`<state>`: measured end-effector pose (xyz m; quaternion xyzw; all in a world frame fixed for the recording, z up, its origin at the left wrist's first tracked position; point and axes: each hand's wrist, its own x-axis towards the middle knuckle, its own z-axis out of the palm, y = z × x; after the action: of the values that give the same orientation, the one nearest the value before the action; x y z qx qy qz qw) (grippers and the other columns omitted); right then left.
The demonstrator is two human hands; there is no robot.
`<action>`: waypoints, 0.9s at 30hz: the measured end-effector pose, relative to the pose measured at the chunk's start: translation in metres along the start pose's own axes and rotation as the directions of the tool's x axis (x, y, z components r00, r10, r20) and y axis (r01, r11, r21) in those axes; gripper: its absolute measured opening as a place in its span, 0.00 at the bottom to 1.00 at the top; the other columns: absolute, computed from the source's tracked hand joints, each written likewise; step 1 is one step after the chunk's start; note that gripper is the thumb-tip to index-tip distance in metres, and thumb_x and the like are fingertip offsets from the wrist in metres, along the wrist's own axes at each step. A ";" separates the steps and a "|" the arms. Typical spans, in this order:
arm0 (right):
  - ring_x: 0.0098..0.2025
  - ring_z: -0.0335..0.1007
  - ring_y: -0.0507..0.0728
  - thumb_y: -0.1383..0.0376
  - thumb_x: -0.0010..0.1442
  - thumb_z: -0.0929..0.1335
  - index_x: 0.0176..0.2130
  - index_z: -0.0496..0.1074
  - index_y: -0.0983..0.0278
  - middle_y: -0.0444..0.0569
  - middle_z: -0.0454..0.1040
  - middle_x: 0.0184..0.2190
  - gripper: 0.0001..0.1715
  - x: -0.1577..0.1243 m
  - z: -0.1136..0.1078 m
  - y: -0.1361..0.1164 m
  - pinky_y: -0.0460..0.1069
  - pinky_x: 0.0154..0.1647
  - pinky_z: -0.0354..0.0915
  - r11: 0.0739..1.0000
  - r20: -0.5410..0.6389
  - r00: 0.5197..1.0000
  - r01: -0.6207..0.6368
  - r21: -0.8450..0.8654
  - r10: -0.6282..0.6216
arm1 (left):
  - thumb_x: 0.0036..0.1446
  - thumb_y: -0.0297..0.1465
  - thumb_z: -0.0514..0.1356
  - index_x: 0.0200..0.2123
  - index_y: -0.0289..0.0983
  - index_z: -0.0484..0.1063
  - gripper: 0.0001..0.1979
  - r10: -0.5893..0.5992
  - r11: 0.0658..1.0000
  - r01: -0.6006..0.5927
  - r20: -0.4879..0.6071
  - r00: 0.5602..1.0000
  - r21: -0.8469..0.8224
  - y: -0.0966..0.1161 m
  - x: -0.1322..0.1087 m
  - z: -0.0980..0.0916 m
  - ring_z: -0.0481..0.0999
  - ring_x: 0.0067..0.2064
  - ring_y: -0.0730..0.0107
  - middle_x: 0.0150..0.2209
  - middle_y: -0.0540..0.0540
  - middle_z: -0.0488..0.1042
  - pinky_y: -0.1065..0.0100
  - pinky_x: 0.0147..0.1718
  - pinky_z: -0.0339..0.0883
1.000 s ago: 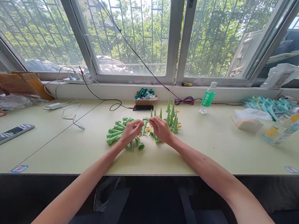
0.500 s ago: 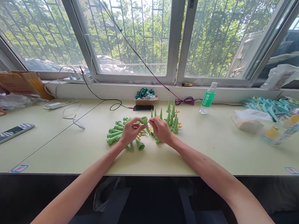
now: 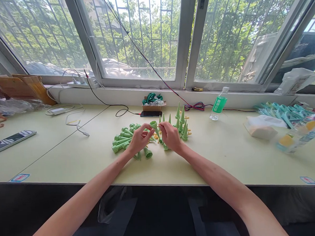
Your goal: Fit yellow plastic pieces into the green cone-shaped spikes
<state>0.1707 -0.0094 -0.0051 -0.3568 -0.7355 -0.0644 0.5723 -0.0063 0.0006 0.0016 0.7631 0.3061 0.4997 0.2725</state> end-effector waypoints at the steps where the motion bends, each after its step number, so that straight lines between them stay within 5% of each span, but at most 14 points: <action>1: 0.29 0.68 0.52 0.63 0.71 0.59 0.38 0.68 0.61 0.46 0.73 0.29 0.11 0.000 0.000 0.000 0.46 0.31 0.63 1.000 -0.009 1.000 -0.001 -0.006 0.001 | 0.62 0.46 0.58 0.36 0.36 0.67 0.17 0.003 1.000 -0.004 0.010 1.000 0.014 0.001 0.000 0.000 0.56 0.19 0.84 0.32 0.50 0.70 0.77 0.17 0.50; 8: 0.29 0.67 0.51 0.66 0.70 0.60 0.39 0.67 0.61 0.45 0.71 0.29 0.09 0.001 -0.002 -0.002 0.46 0.32 0.64 0.997 -0.022 0.997 0.071 0.002 -0.071 | 0.67 0.53 0.43 0.25 0.34 0.73 0.34 -0.130 0.992 0.130 -0.002 0.992 -0.009 -0.001 0.000 0.000 0.63 0.18 0.76 0.15 0.51 0.62 0.72 0.22 0.59; 13: 0.31 0.68 0.52 0.64 0.72 0.58 0.41 0.67 0.60 0.47 0.72 0.31 0.10 -0.001 -0.002 -0.005 0.47 0.33 0.66 0.994 0.047 0.993 0.107 0.015 -0.108 | 0.63 0.58 0.42 0.16 0.34 0.70 0.40 -0.245 0.958 0.250 0.052 0.968 -0.143 -0.003 0.003 0.001 0.62 0.17 0.76 0.16 0.45 0.68 0.71 0.18 0.55; 27: 0.29 0.66 0.51 0.66 0.72 0.58 0.42 0.67 0.60 0.49 0.71 0.32 0.10 -0.002 -0.002 -0.010 0.46 0.29 0.63 0.985 0.123 0.979 0.156 0.068 -0.164 | 0.60 0.62 0.40 0.16 0.32 0.71 0.43 -0.407 0.861 0.446 0.194 0.893 -0.246 0.009 0.003 -0.003 0.59 0.16 0.77 0.16 0.42 0.67 0.72 0.16 0.49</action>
<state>0.1668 -0.0183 -0.0031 -0.2830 -0.7986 -0.0659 0.5271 -0.0059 -0.0029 0.0111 0.6612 0.3735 0.4128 0.5029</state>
